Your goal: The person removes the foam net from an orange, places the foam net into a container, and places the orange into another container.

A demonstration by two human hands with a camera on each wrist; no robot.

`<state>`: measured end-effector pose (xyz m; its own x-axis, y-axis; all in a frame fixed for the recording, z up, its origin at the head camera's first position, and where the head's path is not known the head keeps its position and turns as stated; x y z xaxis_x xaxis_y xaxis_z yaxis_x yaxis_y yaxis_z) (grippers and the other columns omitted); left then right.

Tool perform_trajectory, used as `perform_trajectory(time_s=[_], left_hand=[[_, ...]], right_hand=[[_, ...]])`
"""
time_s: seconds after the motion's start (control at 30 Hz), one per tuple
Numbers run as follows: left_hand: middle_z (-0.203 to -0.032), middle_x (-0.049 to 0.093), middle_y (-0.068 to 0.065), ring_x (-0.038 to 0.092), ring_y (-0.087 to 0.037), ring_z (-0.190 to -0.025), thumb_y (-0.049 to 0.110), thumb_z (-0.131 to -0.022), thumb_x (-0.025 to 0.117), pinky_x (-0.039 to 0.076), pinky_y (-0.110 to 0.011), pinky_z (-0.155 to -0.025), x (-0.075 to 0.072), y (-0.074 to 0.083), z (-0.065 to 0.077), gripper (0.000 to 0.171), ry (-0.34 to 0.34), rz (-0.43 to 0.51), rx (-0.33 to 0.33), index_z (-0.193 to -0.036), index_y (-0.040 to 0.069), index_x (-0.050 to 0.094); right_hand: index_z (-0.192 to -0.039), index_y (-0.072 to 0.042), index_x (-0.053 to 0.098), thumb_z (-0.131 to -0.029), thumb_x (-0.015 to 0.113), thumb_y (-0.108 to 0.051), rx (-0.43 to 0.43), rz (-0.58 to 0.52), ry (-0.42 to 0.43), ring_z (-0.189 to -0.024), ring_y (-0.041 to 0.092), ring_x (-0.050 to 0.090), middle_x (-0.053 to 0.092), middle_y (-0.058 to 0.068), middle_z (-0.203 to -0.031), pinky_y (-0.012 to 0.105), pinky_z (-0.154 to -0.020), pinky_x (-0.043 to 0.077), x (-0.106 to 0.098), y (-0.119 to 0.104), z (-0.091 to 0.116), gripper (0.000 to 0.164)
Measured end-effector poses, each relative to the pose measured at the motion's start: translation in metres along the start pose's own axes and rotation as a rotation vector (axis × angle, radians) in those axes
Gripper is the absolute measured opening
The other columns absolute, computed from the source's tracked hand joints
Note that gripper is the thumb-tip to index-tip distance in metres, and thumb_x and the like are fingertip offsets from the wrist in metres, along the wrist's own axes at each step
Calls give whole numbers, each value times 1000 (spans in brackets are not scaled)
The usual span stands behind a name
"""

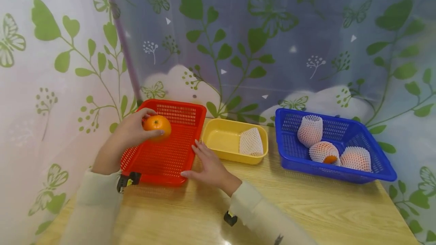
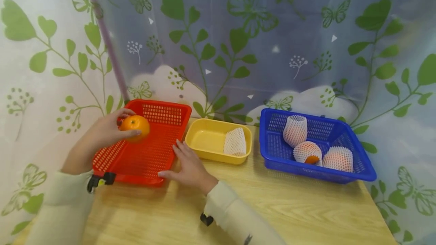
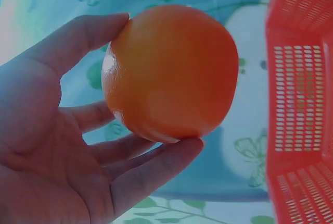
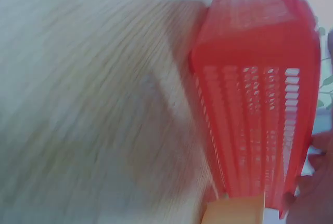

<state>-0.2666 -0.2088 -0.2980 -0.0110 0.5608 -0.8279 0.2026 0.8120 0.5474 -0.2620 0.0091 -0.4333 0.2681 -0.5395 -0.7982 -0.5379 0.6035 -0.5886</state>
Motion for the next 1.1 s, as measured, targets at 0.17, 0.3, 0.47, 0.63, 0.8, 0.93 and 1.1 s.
perform_trajectory(time_s=[0.17,0.3,0.47,0.63,0.8,0.93,1.1], left_hand=[[-127,51,-28,53,-42,-108,32,-85,72,44,-55,-91,5,-14,-21,63,-16,17,-38,-133,1,45],[-133,47,-30,50,-45,-114,35,-87,70,41,-58,-94,9,-29,-38,66,-33,36,-76,-138,4,41],[-133,48,-30,49,-44,-114,39,-89,67,41,-59,-94,16,-45,-62,67,-37,20,-116,-142,6,40],[-129,50,-28,49,-40,-108,37,-89,66,41,-54,-93,29,-61,-87,65,-22,46,-152,-139,1,42],[-136,45,-28,47,-40,-113,38,-90,65,41,-52,-96,46,-83,-105,70,18,148,-244,-141,-1,38],[-136,44,-27,45,-38,-113,39,-91,63,41,-50,-97,63,-101,-110,72,74,256,-340,-144,0,34],[-137,41,-28,43,-40,-117,35,-92,64,40,-52,-99,79,-114,-109,69,176,278,-379,-144,0,35]], right_hand=[[-154,-8,25,-85,62,-63,34,33,12,-149,24,9,11,-3,-162,48,-118,18,3,-2,-1,95],[-153,-5,26,-85,62,-63,30,66,23,-148,28,12,13,0,-162,49,-118,17,5,-5,1,96],[-153,-5,24,-85,57,-67,37,103,9,-148,27,13,11,2,-162,47,-119,14,6,-9,3,98],[-153,-3,25,-85,57,-67,53,109,-11,-148,26,14,13,5,-162,45,-119,12,1,-10,5,98],[-152,-3,26,-85,59,-65,55,146,-28,-147,25,16,16,8,-161,44,-119,13,-2,-12,3,97],[-152,-3,28,-84,59,-66,47,177,-34,-147,25,18,18,9,-161,44,-119,14,-2,-15,1,98],[-151,-2,30,-83,59,-68,51,208,-36,-146,26,20,20,9,-160,46,-119,14,-3,-19,0,99]])
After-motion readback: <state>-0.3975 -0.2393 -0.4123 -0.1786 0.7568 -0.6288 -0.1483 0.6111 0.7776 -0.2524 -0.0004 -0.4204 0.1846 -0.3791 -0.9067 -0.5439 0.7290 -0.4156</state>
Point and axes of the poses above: each hand's wrist, its own z-axis away from the middle knuckle, its own x-axis out of the palm, y = z × x, the point moved 5 cm from there along -z, towards the middle knuckle
